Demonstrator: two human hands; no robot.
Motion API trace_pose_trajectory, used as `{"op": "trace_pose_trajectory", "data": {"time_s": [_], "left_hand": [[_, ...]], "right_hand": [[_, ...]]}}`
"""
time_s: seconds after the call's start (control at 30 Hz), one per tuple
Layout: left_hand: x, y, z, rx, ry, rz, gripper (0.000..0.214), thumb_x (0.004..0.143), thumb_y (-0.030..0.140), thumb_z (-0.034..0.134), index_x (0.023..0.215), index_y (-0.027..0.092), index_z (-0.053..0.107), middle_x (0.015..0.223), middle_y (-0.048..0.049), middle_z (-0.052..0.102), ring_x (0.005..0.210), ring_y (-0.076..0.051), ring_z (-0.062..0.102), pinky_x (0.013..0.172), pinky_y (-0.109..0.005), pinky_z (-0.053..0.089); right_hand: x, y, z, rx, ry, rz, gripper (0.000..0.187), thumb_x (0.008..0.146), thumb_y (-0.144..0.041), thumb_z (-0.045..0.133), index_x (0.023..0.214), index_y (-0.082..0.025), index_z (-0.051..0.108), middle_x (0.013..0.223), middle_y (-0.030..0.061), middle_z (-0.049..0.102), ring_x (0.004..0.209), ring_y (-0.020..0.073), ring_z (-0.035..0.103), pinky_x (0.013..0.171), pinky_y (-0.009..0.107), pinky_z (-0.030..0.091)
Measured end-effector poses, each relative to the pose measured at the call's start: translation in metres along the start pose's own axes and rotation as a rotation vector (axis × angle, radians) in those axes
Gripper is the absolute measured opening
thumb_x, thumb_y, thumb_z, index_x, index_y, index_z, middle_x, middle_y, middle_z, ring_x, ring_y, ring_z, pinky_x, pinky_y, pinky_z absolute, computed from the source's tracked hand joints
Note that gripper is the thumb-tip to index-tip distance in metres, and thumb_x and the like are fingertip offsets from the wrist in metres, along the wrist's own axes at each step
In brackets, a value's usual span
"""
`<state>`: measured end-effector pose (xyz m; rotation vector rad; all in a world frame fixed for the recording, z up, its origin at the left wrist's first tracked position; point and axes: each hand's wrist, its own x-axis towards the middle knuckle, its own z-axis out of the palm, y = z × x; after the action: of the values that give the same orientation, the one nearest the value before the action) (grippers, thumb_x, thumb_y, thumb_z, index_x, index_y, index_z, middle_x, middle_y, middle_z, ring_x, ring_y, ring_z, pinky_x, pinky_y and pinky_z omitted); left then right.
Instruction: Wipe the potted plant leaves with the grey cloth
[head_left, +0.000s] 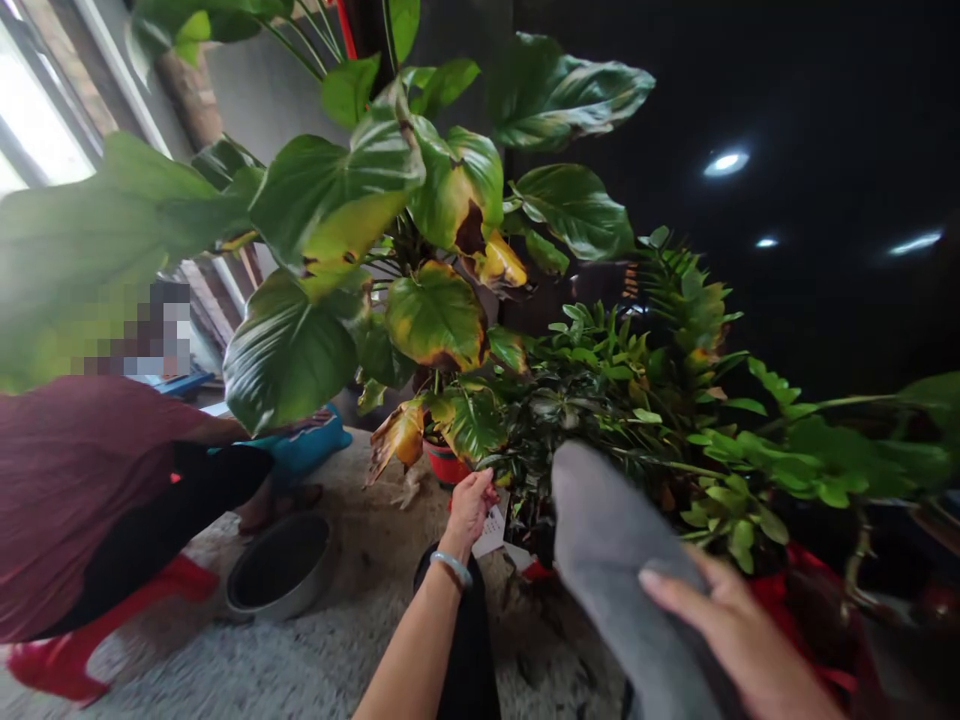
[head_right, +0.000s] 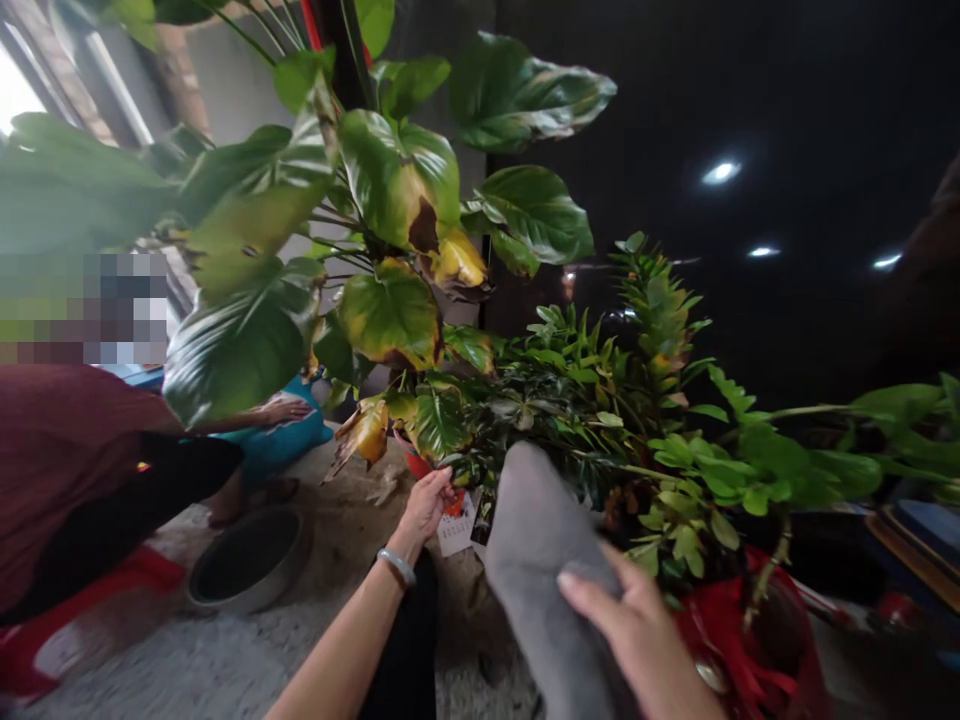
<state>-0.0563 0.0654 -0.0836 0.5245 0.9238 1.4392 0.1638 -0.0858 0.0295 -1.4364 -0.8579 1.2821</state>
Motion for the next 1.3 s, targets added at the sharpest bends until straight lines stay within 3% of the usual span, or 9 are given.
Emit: {"op": "trace_pose_trajectory", "data": {"time_s": [0.17, 0.27, 0.43, 0.57, 0.73, 0.83, 1.03, 1.2, 1.3], "left_hand": [[-0.002, 0.001, 0.002, 0.009, -0.024, 0.013, 0.044, 0.036, 0.039, 0.088, 0.048, 0.015, 0.054, 0.040, 0.0053, 0.050, 0.040, -0.006, 0.043, 0.046, -0.022, 0.036], [-0.004, 0.003, 0.003, 0.032, -0.050, 0.013, 0.043, 0.033, 0.037, 0.089, 0.054, 0.014, 0.060, 0.041, 0.0059, 0.051, 0.041, -0.006, 0.044, 0.046, -0.021, 0.037], [-0.001, 0.004, 0.004, 0.041, -0.024, 0.013, 0.044, 0.030, 0.040, 0.089, 0.051, 0.015, 0.059, 0.038, 0.0052, 0.050, 0.039, -0.006, 0.042, 0.044, -0.021, 0.036], [0.001, 0.002, 0.003, 0.055, 0.037, 0.043, 0.045, 0.036, 0.044, 0.086, 0.041, 0.017, 0.050, 0.035, 0.0049, 0.047, 0.038, -0.007, 0.040, 0.043, -0.022, 0.033], [0.001, -0.002, 0.001, 0.047, 0.020, 0.038, 0.042, 0.043, 0.042, 0.085, 0.043, 0.018, 0.050, 0.039, 0.0041, 0.047, 0.042, -0.009, 0.041, 0.046, -0.025, 0.034], [0.005, -0.004, -0.001, 0.050, 0.005, 0.048, 0.045, 0.040, 0.046, 0.084, 0.044, 0.018, 0.049, 0.039, 0.0052, 0.045, 0.042, -0.008, 0.040, 0.046, -0.024, 0.033], [0.011, -0.007, -0.005, 0.086, 0.023, 0.055, 0.044, 0.044, 0.045, 0.084, 0.044, 0.017, 0.050, 0.038, 0.0057, 0.045, 0.039, -0.006, 0.035, 0.042, -0.022, 0.027], [0.006, -0.007, -0.001, 0.057, 0.000, 0.065, 0.044, 0.043, 0.045, 0.083, 0.044, 0.017, 0.050, 0.039, 0.0051, 0.045, 0.041, -0.007, 0.038, 0.045, -0.022, 0.034], [0.006, -0.005, 0.000, 0.050, 0.007, 0.061, 0.043, 0.044, 0.045, 0.082, 0.045, 0.017, 0.049, 0.039, 0.0054, 0.045, 0.039, -0.006, 0.039, 0.044, -0.022, 0.033]], "right_hand": [[0.048, -0.049, -0.001, 0.276, 0.412, -0.195, 0.027, 0.045, -0.032, 0.075, 0.069, -0.022, 0.066, 0.060, 0.0041, 0.073, 0.064, 0.0286, 0.070, 0.062, 0.040, 0.056], [0.058, -0.011, 0.023, 0.294, 0.189, 0.023, 0.019, 0.050, -0.039, 0.069, 0.060, -0.023, 0.062, 0.051, 0.0060, 0.069, 0.066, 0.0322, 0.071, 0.062, 0.045, 0.057], [0.010, 0.072, 0.044, 0.173, -0.062, 0.252, 0.029, 0.058, -0.046, 0.072, 0.069, -0.020, 0.070, 0.069, 0.0099, 0.076, 0.077, 0.0320, 0.072, 0.067, 0.042, 0.057], [-0.005, 0.044, 0.054, 0.090, -0.178, 0.074, 0.034, 0.056, -0.042, 0.078, 0.079, -0.017, 0.073, 0.076, 0.0083, 0.076, 0.074, 0.0289, 0.071, 0.064, 0.037, 0.056], [0.048, -0.017, 0.091, 0.072, -0.156, -0.251, 0.032, 0.056, -0.036, 0.075, 0.080, -0.015, 0.072, 0.075, 0.0067, 0.076, 0.074, 0.0266, 0.068, 0.068, 0.035, 0.053], [0.066, -0.006, 0.100, -0.070, -0.111, -0.256, 0.033, 0.056, -0.030, 0.066, 0.085, -0.015, 0.072, 0.079, 0.0066, 0.076, 0.079, 0.0279, 0.068, 0.074, 0.038, 0.052], [0.024, 0.004, 0.082, -0.380, -0.412, -0.281, 0.034, 0.063, -0.027, 0.054, 0.090, -0.014, 0.071, 0.084, 0.0077, 0.076, 0.081, 0.0273, 0.068, 0.077, 0.037, 0.051], [0.054, -0.053, 0.095, -0.617, 0.049, -0.583, 0.039, 0.077, -0.029, 0.052, 0.112, -0.014, 0.062, 0.102, 0.0135, 0.073, 0.094, 0.0286, 0.066, 0.084, 0.038, 0.048], [0.081, -0.051, 0.114, -0.900, 0.072, -0.506, 0.044, 0.082, -0.019, 0.047, 0.124, -0.007, 0.055, 0.115, 0.0237, 0.067, 0.105, 0.0326, 0.064, 0.090, 0.041, 0.044]]}}
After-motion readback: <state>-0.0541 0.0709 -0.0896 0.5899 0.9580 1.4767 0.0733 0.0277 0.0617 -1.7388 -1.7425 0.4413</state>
